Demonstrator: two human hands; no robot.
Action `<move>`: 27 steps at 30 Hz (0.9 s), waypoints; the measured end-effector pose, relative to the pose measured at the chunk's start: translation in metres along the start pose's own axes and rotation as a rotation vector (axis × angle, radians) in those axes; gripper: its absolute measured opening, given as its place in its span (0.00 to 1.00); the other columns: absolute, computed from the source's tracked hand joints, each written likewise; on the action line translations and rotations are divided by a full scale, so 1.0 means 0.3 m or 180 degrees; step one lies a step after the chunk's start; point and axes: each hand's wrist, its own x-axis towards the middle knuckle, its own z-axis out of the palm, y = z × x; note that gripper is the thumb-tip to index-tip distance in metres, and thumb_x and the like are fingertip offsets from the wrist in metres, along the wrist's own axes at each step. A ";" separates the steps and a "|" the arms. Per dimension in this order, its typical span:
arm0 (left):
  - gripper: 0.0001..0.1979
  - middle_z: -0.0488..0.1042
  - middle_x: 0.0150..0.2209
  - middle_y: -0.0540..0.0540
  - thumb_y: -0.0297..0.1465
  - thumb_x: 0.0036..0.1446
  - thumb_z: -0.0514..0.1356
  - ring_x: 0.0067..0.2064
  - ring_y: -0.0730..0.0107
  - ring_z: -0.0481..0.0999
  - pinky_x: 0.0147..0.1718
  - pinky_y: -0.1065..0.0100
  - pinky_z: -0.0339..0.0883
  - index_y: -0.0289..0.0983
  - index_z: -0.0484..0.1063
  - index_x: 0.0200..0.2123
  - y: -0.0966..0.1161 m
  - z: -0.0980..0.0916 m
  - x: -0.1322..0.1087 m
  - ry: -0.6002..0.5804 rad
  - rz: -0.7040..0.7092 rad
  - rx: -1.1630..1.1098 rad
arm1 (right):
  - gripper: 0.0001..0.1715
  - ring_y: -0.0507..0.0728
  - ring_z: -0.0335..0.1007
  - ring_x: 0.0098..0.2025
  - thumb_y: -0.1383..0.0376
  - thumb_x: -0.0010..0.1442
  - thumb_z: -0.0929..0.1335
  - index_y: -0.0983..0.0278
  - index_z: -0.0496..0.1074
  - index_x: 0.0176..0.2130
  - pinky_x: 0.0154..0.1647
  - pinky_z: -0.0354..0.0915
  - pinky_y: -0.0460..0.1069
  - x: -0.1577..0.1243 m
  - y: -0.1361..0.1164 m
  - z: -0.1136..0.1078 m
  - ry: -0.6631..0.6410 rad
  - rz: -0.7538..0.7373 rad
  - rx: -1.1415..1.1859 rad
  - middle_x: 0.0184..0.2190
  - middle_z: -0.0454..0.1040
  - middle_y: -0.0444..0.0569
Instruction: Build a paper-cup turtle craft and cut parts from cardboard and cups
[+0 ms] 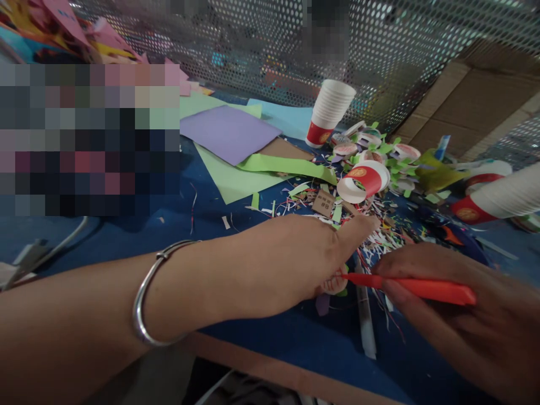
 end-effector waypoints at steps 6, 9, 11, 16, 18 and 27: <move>0.39 0.80 0.39 0.44 0.29 0.63 0.60 0.38 0.64 0.79 0.33 0.71 0.65 0.34 0.43 0.70 -0.005 0.009 -0.003 0.0061 0.0037 0.0075 | 0.04 0.53 0.78 0.31 0.63 0.65 0.67 0.57 0.71 0.42 0.36 0.76 0.46 0.013 -0.011 0.005 -0.0076 -0.0198 0.0029 0.35 0.80 0.43; 0.40 0.80 0.40 0.41 0.29 0.62 0.61 0.39 0.62 0.80 0.34 0.70 0.66 0.34 0.42 0.70 -0.005 0.015 -0.005 0.0115 0.0041 0.0185 | 0.05 0.52 0.79 0.35 0.64 0.65 0.67 0.57 0.73 0.42 0.39 0.75 0.45 0.020 -0.029 0.018 -0.0011 -0.0052 0.0428 0.37 0.81 0.43; 0.41 0.80 0.42 0.40 0.28 0.61 0.61 0.40 0.61 0.80 0.35 0.69 0.66 0.34 0.42 0.71 -0.005 0.018 -0.006 0.0143 0.0042 0.0261 | 0.06 0.53 0.79 0.36 0.66 0.64 0.68 0.57 0.73 0.42 0.38 0.75 0.45 0.025 -0.040 0.026 0.0010 -0.0043 0.0630 0.38 0.81 0.44; 0.42 0.80 0.43 0.40 0.26 0.60 0.60 0.41 0.60 0.80 0.36 0.67 0.68 0.34 0.40 0.71 -0.007 0.019 -0.005 0.0084 0.0024 0.0240 | 0.09 0.52 0.78 0.31 0.71 0.61 0.69 0.57 0.72 0.41 0.33 0.74 0.45 0.040 -0.051 0.045 0.0023 -0.0138 0.0851 0.33 0.80 0.43; 0.42 0.80 0.43 0.40 0.26 0.60 0.60 0.41 0.60 0.81 0.37 0.67 0.68 0.34 0.40 0.71 -0.007 0.019 -0.004 0.0077 0.0020 0.0236 | 0.09 0.52 0.78 0.31 0.71 0.61 0.69 0.57 0.72 0.41 0.32 0.74 0.45 0.045 -0.051 0.048 -0.0005 -0.0125 0.0884 0.34 0.80 0.43; 0.42 0.80 0.41 0.41 0.26 0.60 0.61 0.39 0.62 0.80 0.34 0.69 0.66 0.33 0.40 0.71 -0.006 0.017 -0.003 0.0093 0.0096 0.0365 | 0.03 0.52 0.76 0.28 0.65 0.64 0.68 0.56 0.72 0.38 0.30 0.73 0.45 0.038 -0.037 0.015 -0.0031 0.0005 0.0611 0.31 0.79 0.41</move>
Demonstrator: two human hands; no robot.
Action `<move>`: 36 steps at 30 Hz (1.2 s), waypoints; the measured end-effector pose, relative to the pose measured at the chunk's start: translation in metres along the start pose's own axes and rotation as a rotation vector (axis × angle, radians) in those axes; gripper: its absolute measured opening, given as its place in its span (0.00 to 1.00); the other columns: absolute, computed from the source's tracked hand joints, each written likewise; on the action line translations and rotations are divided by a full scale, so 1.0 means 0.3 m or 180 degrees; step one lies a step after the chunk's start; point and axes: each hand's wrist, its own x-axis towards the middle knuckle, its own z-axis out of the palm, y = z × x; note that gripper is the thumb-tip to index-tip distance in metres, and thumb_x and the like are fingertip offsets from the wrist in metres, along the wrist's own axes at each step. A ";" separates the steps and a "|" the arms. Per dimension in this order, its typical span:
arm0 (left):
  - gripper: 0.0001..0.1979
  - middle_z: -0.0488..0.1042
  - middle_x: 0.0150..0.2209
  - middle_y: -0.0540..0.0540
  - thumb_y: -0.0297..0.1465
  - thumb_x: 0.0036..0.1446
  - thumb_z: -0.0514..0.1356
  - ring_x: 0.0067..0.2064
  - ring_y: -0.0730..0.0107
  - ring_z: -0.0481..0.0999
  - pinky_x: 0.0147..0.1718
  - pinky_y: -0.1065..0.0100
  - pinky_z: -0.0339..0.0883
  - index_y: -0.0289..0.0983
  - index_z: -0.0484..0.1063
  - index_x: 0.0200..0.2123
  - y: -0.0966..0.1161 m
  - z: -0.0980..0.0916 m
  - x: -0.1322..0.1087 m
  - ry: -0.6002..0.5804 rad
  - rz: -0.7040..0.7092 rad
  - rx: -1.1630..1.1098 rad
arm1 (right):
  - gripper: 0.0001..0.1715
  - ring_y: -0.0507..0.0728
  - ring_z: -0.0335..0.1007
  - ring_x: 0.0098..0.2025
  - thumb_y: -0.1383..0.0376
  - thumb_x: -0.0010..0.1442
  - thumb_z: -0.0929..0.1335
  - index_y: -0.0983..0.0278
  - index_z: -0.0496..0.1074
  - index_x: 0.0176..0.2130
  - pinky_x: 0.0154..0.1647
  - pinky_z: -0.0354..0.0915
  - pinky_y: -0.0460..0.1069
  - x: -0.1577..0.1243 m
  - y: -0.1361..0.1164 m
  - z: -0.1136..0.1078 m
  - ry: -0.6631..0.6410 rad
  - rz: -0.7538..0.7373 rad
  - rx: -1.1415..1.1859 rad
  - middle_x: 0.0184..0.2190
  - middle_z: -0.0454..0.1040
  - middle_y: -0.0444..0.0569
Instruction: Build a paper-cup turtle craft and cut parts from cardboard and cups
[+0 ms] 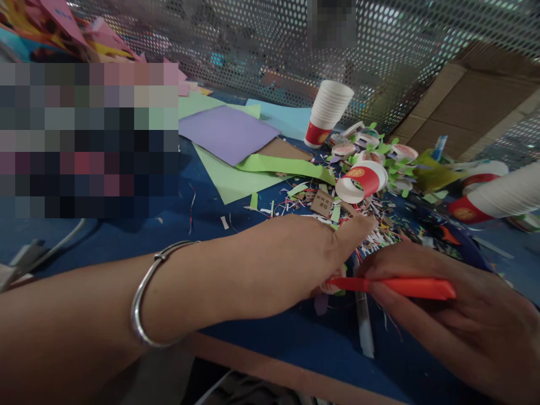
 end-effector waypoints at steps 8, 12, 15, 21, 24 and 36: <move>0.35 0.79 0.38 0.42 0.29 0.62 0.59 0.34 0.62 0.78 0.29 0.68 0.64 0.33 0.47 0.68 0.002 -0.007 0.000 -0.0002 -0.0029 -0.0029 | 0.04 0.53 0.76 0.26 0.65 0.64 0.66 0.55 0.70 0.40 0.26 0.73 0.47 -0.008 0.021 -0.031 -0.0184 -0.0149 -0.0327 0.32 0.80 0.41; 0.39 0.79 0.39 0.42 0.28 0.60 0.61 0.36 0.62 0.79 0.30 0.69 0.64 0.33 0.44 0.69 0.000 -0.001 0.001 0.0019 -0.0001 0.0008 | 0.05 0.52 0.77 0.29 0.64 0.65 0.66 0.54 0.71 0.41 0.33 0.74 0.46 -0.014 0.015 -0.019 -0.0172 0.0013 -0.0116 0.34 0.80 0.40; 0.42 0.80 0.41 0.41 0.27 0.59 0.62 0.38 0.61 0.79 0.31 0.69 0.64 0.33 0.42 0.70 0.000 0.001 0.000 0.0010 0.0004 0.0045 | 0.05 0.53 0.78 0.32 0.65 0.64 0.67 0.54 0.73 0.40 0.35 0.74 0.47 -0.017 0.008 -0.001 -0.0011 0.0123 0.0174 0.36 0.80 0.41; 0.42 0.79 0.39 0.43 0.27 0.59 0.61 0.35 0.62 0.79 0.30 0.69 0.63 0.34 0.42 0.70 0.005 -0.005 -0.002 0.0006 -0.0026 0.0039 | 0.04 0.50 0.76 0.28 0.67 0.62 0.70 0.56 0.74 0.37 0.31 0.72 0.42 0.010 0.003 0.016 -0.0013 0.0225 0.0439 0.30 0.79 0.39; 0.39 0.80 0.40 0.42 0.27 0.60 0.61 0.36 0.62 0.79 0.31 0.70 0.64 0.34 0.44 0.69 0.002 -0.001 -0.002 0.0032 0.0000 0.0005 | 0.04 0.49 0.76 0.27 0.67 0.61 0.70 0.57 0.74 0.36 0.30 0.72 0.41 0.027 0.004 0.021 -0.0020 0.0251 0.0508 0.29 0.79 0.38; 0.32 0.81 0.43 0.42 0.30 0.65 0.57 0.35 0.65 0.80 0.29 0.72 0.64 0.38 0.47 0.68 0.002 -0.002 0.006 0.0096 -0.0111 -0.0383 | 0.05 0.52 0.78 0.38 0.67 0.66 0.67 0.57 0.73 0.42 0.40 0.73 0.44 0.012 0.053 0.066 0.0232 -0.0127 0.0153 0.37 0.80 0.43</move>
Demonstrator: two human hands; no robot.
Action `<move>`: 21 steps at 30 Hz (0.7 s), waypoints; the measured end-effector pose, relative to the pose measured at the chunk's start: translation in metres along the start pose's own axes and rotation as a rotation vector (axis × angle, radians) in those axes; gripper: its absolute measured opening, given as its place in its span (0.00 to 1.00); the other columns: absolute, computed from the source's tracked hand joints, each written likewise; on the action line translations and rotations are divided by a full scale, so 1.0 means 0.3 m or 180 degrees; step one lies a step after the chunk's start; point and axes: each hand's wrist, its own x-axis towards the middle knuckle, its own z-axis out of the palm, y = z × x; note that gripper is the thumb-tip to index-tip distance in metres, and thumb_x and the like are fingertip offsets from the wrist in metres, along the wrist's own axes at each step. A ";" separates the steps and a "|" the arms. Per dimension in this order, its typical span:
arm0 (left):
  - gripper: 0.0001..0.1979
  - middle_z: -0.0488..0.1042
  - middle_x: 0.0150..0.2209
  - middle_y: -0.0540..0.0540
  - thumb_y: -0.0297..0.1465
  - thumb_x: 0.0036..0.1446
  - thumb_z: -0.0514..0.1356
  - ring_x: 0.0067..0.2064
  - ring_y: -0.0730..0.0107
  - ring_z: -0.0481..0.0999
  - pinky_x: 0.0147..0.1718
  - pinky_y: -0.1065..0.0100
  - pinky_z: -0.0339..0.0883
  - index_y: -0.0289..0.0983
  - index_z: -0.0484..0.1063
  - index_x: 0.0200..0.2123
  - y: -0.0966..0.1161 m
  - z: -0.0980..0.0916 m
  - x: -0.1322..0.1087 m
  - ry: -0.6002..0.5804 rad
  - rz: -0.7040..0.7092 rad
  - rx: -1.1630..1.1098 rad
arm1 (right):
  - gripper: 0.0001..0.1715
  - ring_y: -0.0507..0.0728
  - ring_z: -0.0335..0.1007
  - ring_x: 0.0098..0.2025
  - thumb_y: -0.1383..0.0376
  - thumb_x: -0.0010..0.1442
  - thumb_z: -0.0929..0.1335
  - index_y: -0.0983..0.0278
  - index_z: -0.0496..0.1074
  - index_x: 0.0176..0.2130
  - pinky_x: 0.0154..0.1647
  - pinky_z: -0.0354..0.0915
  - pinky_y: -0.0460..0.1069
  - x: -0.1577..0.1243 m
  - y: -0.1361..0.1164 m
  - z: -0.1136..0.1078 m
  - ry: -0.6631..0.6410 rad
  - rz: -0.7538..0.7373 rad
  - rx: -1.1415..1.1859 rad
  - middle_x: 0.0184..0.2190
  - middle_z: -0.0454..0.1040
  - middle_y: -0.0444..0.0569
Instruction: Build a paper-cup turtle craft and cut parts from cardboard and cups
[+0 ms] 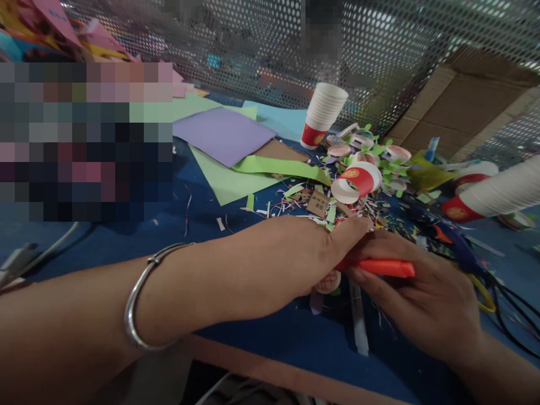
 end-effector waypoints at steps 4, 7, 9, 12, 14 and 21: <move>0.34 0.80 0.42 0.41 0.29 0.63 0.58 0.35 0.64 0.79 0.30 0.70 0.64 0.36 0.48 0.68 -0.005 0.005 0.000 0.0009 0.0074 0.0103 | 0.06 0.54 0.78 0.43 0.68 0.67 0.66 0.62 0.73 0.43 0.45 0.73 0.46 -0.006 0.002 -0.004 0.0066 -0.0314 -0.0291 0.39 0.80 0.49; 0.32 0.80 0.42 0.40 0.29 0.63 0.57 0.36 0.63 0.79 0.31 0.69 0.64 0.34 0.49 0.67 -0.005 0.005 -0.002 -0.0001 0.0095 0.0139 | 0.07 0.55 0.78 0.44 0.70 0.66 0.67 0.64 0.72 0.45 0.49 0.72 0.46 -0.010 -0.011 -0.013 0.0048 -0.0534 -0.0539 0.40 0.79 0.51; 0.32 0.80 0.41 0.41 0.29 0.62 0.57 0.36 0.63 0.78 0.30 0.69 0.63 0.34 0.50 0.66 -0.003 0.001 -0.001 -0.0023 0.0043 0.0108 | 0.08 0.54 0.77 0.44 0.70 0.66 0.67 0.63 0.72 0.45 0.50 0.71 0.46 -0.013 -0.023 -0.021 0.0005 -0.0655 -0.0767 0.41 0.79 0.51; 0.33 0.80 0.39 0.41 0.29 0.62 0.58 0.36 0.63 0.78 0.31 0.70 0.63 0.32 0.49 0.67 -0.003 -0.004 0.000 -0.0059 0.0039 -0.0005 | 0.08 0.55 0.77 0.43 0.69 0.67 0.66 0.62 0.71 0.46 0.49 0.71 0.47 -0.021 -0.038 -0.032 -0.0123 -0.0765 -0.1087 0.41 0.79 0.51; 0.34 0.80 0.39 0.41 0.29 0.63 0.58 0.37 0.63 0.78 0.32 0.70 0.63 0.31 0.48 0.67 -0.006 -0.004 0.000 -0.0056 0.0097 -0.0097 | 0.08 0.56 0.77 0.42 0.68 0.68 0.64 0.61 0.71 0.46 0.47 0.71 0.48 -0.028 -0.044 -0.040 -0.0220 -0.0841 -0.1250 0.40 0.79 0.50; 0.31 0.80 0.36 0.42 0.30 0.62 0.58 0.32 0.62 0.77 0.26 0.68 0.59 0.32 0.52 0.66 -0.009 0.005 0.000 0.0013 0.0071 -0.0114 | 0.09 0.55 0.77 0.35 0.62 0.69 0.63 0.58 0.73 0.41 0.39 0.72 0.47 0.005 -0.059 -0.075 -0.0499 -0.0416 -0.1168 0.33 0.79 0.46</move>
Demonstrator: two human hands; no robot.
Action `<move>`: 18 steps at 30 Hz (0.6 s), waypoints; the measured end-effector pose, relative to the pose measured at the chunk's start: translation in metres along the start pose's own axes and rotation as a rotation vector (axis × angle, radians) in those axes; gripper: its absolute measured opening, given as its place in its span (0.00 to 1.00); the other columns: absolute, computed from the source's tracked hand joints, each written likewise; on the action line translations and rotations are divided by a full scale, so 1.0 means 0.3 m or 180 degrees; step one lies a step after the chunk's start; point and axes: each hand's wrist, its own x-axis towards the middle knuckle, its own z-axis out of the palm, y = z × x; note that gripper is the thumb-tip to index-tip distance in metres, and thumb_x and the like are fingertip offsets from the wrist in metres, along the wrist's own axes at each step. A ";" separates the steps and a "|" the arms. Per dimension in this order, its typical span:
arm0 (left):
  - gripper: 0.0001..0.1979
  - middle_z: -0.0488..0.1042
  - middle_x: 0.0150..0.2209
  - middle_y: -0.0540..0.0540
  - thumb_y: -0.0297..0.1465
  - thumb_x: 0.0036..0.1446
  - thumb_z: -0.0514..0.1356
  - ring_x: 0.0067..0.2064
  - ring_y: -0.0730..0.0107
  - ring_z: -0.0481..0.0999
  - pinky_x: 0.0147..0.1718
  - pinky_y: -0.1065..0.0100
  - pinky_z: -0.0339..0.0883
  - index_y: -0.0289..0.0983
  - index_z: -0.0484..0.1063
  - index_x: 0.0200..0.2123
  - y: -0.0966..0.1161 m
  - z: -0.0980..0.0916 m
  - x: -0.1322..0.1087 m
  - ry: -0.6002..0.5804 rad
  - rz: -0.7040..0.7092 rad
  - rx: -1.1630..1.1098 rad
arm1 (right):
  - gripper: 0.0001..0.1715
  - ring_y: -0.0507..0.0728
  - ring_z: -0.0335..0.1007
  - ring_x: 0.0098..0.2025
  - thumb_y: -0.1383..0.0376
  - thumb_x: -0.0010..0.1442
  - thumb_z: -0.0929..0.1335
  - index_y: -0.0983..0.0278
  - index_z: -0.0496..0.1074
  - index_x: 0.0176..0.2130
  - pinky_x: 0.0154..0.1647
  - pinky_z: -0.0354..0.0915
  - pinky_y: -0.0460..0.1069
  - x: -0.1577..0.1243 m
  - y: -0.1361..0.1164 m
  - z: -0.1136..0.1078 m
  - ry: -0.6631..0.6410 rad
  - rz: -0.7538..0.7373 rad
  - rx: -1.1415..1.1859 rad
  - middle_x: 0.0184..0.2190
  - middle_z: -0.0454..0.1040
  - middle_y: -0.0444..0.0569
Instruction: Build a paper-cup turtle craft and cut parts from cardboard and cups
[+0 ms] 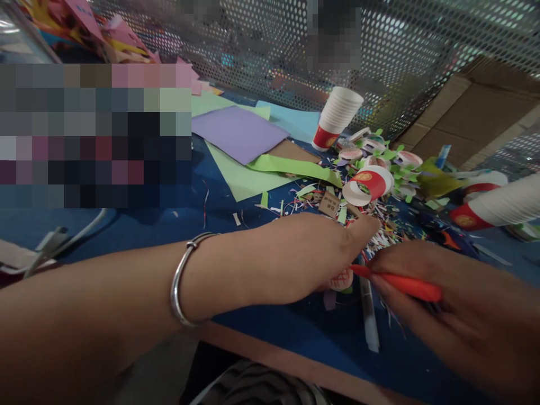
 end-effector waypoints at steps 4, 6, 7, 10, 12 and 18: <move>0.32 0.80 0.36 0.41 0.29 0.59 0.61 0.31 0.60 0.77 0.25 0.67 0.59 0.32 0.54 0.64 -0.001 0.010 0.004 0.0112 0.0056 0.0162 | 0.07 0.50 0.75 0.27 0.64 0.65 0.66 0.56 0.71 0.33 0.28 0.69 0.42 0.059 0.011 -0.020 -0.0110 0.0265 0.0541 0.27 0.77 0.40; 0.31 0.80 0.35 0.41 0.28 0.58 0.61 0.31 0.61 0.77 0.25 0.67 0.58 0.32 0.55 0.62 -0.004 0.015 0.003 0.0156 0.0121 0.0205 | 0.08 0.49 0.76 0.29 0.64 0.64 0.67 0.56 0.70 0.31 0.26 0.67 0.41 0.078 0.021 -0.018 -0.0177 0.0387 0.0763 0.27 0.77 0.38; 0.30 0.80 0.35 0.41 0.28 0.57 0.61 0.30 0.62 0.76 0.24 0.67 0.58 0.32 0.56 0.62 -0.005 0.017 0.002 0.0160 0.0126 0.0212 | 0.09 0.50 0.78 0.30 0.64 0.64 0.67 0.56 0.70 0.31 0.27 0.68 0.41 0.084 0.026 -0.014 -0.0182 0.0430 0.0855 0.28 0.78 0.38; 0.33 0.79 0.34 0.42 0.26 0.56 0.61 0.29 0.63 0.75 0.24 0.68 0.58 0.32 0.54 0.63 -0.008 0.020 -0.005 0.0157 0.0073 0.0155 | 0.06 0.50 0.79 0.33 0.60 0.65 0.67 0.53 0.74 0.34 0.31 0.71 0.40 0.088 0.038 0.009 -0.0181 0.0540 0.1160 0.31 0.80 0.36; 0.41 0.80 0.37 0.41 0.25 0.55 0.62 0.31 0.63 0.76 0.25 0.69 0.61 0.31 0.47 0.68 -0.009 0.017 -0.007 0.0128 0.0071 0.0097 | 0.06 0.50 0.79 0.31 0.59 0.64 0.68 0.51 0.77 0.37 0.30 0.71 0.39 0.084 0.041 0.029 -0.0144 0.0737 0.1439 0.30 0.80 0.35; 0.50 0.80 0.38 0.42 0.24 0.59 0.59 0.34 0.64 0.77 0.29 0.69 0.64 0.30 0.26 0.72 -0.007 0.008 -0.004 -0.0017 0.0072 -0.0186 | 0.04 0.50 0.79 0.29 0.58 0.60 0.72 0.51 0.80 0.37 0.31 0.73 0.40 0.070 0.037 0.087 0.0125 0.1420 0.2259 0.31 0.82 0.36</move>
